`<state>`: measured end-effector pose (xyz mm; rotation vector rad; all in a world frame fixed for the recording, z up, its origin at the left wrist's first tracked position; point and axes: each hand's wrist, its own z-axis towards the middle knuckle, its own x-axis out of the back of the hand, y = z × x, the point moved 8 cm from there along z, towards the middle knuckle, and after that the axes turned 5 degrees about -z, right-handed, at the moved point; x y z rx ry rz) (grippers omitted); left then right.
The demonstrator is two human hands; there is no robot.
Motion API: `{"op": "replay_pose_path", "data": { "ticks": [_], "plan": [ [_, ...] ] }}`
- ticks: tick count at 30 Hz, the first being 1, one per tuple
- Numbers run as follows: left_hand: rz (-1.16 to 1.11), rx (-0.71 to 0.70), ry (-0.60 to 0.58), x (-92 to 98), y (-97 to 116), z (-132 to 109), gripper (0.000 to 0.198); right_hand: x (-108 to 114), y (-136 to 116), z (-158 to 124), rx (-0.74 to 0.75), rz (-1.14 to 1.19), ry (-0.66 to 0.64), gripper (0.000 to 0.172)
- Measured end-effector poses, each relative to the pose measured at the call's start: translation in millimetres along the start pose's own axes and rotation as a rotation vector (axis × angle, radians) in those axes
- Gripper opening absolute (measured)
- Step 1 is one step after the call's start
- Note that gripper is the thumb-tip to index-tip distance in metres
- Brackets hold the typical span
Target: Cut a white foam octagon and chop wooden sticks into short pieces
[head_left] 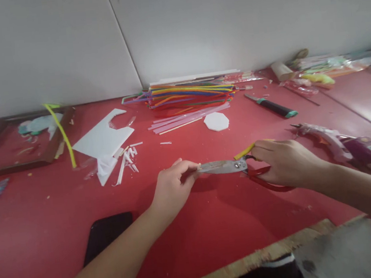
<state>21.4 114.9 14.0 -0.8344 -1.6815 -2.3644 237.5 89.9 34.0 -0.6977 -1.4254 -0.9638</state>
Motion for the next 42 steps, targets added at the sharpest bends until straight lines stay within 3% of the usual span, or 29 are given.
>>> {"op": "replay_pose_path", "data": {
  "ticks": [5,9,14,18,26,31,42],
  "plan": [
    [0.029,-0.001,0.002,-0.5,0,0,0.008,-14,3,2,-0.034,0.009,-0.135,0.025],
    [0.007,0.054,-0.007,2.4,0,2,0.006,-15,4,4,-0.073,0.156,-0.201,0.027],
    [-0.234,0.305,-0.236,-6.7,-3,-3,0.008,-15,-4,-1,-0.039,0.541,-0.374,0.032],
    [-0.409,0.540,-0.413,-20.6,-11,-16,0.019,-20,-8,-9,-0.043,0.681,-0.525,0.034],
    [-0.565,0.680,-0.506,-30.7,-11,-28,0.027,-25,-12,-14,-0.003,0.790,-0.689,0.031],
    [-0.640,0.734,-0.520,-33.2,-8,-31,0.027,-21,-16,-12,0.004,0.811,-0.727,0.025],
    [-0.655,0.733,-0.512,-32.6,-11,-30,0.024,-24,-13,-11,0.004,0.718,-0.698,0.038]
  ]
}}
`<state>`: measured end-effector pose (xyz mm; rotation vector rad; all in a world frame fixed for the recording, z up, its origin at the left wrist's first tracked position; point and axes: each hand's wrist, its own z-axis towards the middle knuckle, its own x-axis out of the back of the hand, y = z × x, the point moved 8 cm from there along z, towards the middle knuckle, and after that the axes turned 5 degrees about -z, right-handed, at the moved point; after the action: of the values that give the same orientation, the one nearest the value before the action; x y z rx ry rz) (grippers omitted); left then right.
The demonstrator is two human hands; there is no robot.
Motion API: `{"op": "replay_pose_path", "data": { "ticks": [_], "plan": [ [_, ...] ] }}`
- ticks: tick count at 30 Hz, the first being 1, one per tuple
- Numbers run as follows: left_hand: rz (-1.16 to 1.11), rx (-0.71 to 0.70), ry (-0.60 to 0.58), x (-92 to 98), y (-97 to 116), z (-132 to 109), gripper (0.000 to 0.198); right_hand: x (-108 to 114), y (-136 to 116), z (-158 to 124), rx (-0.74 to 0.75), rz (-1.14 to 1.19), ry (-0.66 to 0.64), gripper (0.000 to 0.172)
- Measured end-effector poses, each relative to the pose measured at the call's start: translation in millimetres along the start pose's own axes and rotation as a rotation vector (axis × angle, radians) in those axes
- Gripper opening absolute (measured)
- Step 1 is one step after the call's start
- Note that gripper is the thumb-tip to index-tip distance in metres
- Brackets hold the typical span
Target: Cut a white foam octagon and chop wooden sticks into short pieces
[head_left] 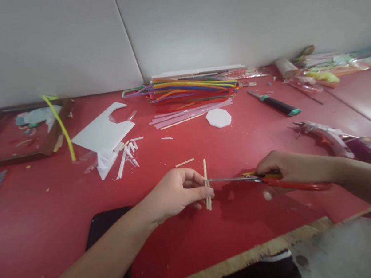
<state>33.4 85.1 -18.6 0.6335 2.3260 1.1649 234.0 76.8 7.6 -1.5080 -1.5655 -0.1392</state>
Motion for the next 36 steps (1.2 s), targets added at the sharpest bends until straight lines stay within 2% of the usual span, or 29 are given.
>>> {"op": "replay_pose_path", "data": {
  "ticks": [3,6,8,10,13,18,24,30,36],
  "plan": [
    [0.121,-0.063,0.072,4.9,6,1,0.022,8,-1,-1,-0.012,-0.082,0.127,0.041],
    [0.277,-0.248,0.175,10.8,22,1,0.012,18,-3,-5,-0.001,-0.174,0.287,0.032],
    [0.403,-0.409,0.237,12.6,34,-1,0.004,23,-3,-9,-0.015,-0.315,0.401,0.029],
    [0.536,-0.531,0.297,13.6,42,-3,0.007,27,-4,-12,-0.048,-0.495,0.532,0.029],
    [0.635,-0.613,0.331,13.7,44,-3,0.008,28,-8,-16,-0.067,-0.666,0.661,0.024],
    [0.604,-0.599,0.330,14.4,40,-2,0.009,23,-11,-16,-0.061,-0.750,0.657,0.021],
    [0.599,-0.580,0.330,14.5,38,-3,0.007,25,-10,-17,-0.057,-0.750,0.663,0.007],
    [0.577,-0.602,0.336,14.9,39,-5,0.006,24,-14,-20,0.002,-0.762,0.711,0.014],
    [0.619,-0.601,0.303,11.9,38,-5,0.012,27,-15,-23,-0.022,-0.776,0.738,0.019]
  ]
}}
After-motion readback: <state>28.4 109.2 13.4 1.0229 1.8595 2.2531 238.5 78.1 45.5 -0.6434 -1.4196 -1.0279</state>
